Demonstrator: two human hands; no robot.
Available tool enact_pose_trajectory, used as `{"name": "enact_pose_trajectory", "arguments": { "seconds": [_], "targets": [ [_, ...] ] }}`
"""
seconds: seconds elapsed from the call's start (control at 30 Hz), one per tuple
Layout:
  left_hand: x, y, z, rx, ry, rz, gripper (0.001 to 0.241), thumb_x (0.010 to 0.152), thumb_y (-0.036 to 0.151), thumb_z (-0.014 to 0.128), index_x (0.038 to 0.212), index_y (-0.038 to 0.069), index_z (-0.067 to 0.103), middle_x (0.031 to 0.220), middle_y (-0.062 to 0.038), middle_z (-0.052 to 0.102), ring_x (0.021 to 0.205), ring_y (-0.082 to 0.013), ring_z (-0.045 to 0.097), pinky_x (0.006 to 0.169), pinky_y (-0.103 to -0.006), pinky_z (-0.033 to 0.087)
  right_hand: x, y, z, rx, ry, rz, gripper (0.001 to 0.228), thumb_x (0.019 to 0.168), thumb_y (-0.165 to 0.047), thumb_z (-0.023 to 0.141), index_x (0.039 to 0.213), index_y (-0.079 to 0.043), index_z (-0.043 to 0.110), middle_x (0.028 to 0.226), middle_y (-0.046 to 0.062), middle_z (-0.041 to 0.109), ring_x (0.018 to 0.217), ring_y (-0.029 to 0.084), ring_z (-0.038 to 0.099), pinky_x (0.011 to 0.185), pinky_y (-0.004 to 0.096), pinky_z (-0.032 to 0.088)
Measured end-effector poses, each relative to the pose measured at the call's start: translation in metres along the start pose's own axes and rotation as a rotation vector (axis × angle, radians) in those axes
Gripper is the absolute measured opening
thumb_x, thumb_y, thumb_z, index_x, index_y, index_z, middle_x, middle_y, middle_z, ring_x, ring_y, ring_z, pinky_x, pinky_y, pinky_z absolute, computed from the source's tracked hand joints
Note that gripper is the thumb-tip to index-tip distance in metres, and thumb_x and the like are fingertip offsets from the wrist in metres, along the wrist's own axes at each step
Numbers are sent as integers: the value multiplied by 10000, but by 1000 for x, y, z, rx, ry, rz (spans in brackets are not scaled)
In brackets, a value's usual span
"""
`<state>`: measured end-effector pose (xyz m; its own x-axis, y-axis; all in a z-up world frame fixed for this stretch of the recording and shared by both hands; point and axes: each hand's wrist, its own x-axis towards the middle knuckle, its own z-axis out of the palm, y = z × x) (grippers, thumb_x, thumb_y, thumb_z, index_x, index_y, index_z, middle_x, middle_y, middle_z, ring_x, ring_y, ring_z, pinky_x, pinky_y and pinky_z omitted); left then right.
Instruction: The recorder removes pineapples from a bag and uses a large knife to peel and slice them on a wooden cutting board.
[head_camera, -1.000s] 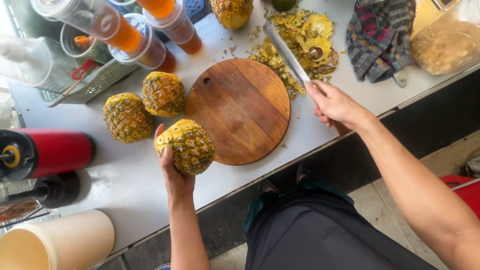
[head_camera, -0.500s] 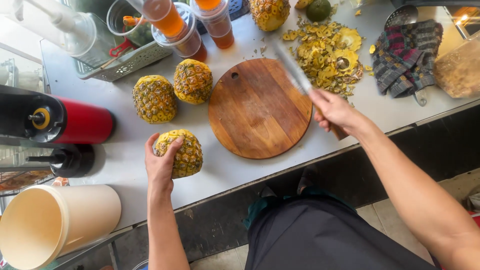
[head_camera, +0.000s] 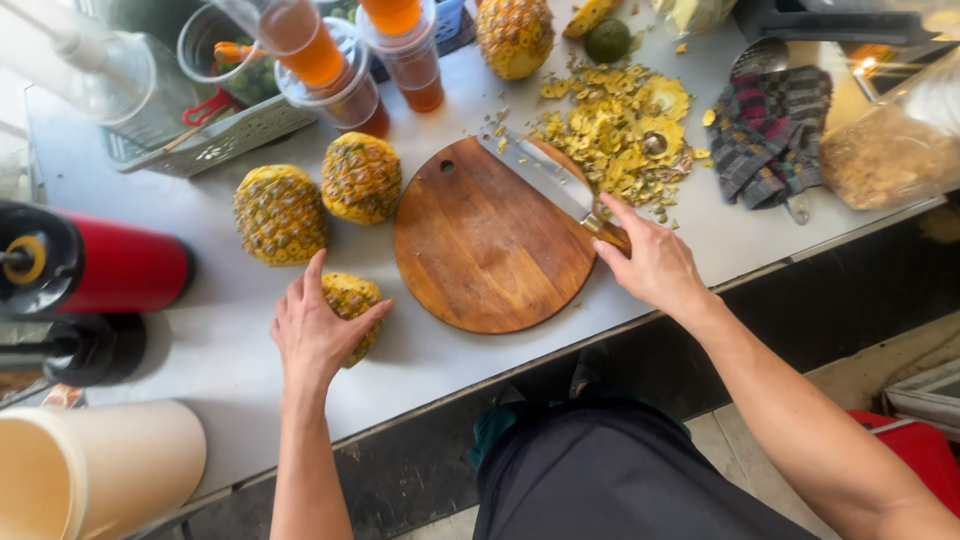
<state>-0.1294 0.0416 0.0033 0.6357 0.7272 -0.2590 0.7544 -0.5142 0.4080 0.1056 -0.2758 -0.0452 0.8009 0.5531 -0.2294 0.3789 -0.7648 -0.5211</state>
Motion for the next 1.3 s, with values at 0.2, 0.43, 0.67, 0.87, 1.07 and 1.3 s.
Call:
{"name": "enact_pose_trajectory", "arguments": {
  "seconds": [0.2, 0.43, 0.67, 0.87, 1.07, 1.3],
  "targets": [
    [11, -20, 17, 203, 184, 59, 1197, 589, 720, 782, 1567, 137, 413, 1364, -231, 553, 1243, -417, 490, 1015, -568, 335, 52, 73, -50, -12, 390, 65, 462, 968, -183, 621, 1388, 0, 559, 1277, 230, 636, 1110, 342, 617, 958, 491, 503],
    [-3, 32, 33, 111, 415, 323, 871, 790, 517, 774, 1453, -2, 549, 1311, -232, 560, 1224, -380, 475, 1083, -502, 273, 112, 173, -57, -293, 377, 316, 800, 881, -270, 769, 1521, -13, 363, 1113, 272, 548, 1007, 418, 530, 794, 542, 529],
    [-1, 122, 78, -459, 452, 484, 119, 940, 203, 761, 966, 121, 679, 1144, -122, 652, 1277, -296, 531, 1121, -475, 357, 87, 157, -98, -141, 1013, -35, 171, 902, -177, 831, 1038, -83, 791, 880, 73, 639, 801, 305, 677, 740, 390, 561],
    [-13, 231, 112, -1151, 132, 530, 233, 989, 230, 674, 1182, 105, 641, 1384, -211, 584, 1317, -423, 536, 1071, -559, 459, 38, 82, -109, 455, 920, -371, 144, 1017, -75, 798, 1106, 3, 715, 959, 110, 631, 865, 189, 640, 786, 314, 550],
    [-38, 274, 125, -1764, -312, 174, 664, 1044, 445, 466, 1547, 34, 329, 1671, -295, 118, 1529, -496, 82, 1167, -730, 74, -1, -35, -29, 711, 457, -631, 347, 1131, -152, 416, 1447, -11, 444, 1584, 172, 290, 1479, 281, 291, 1237, 457, 245],
    [-62, 196, 134, -1401, -547, 224, 568, 1036, 530, 524, 1400, 105, 622, 1409, -202, 592, 1345, -364, 542, 1152, -593, 352, 31, -23, -13, 1092, 502, -209, 265, 1109, -289, 571, 1241, -62, 607, 1078, 133, 652, 901, 233, 702, 665, 354, 637]
  ]
}}
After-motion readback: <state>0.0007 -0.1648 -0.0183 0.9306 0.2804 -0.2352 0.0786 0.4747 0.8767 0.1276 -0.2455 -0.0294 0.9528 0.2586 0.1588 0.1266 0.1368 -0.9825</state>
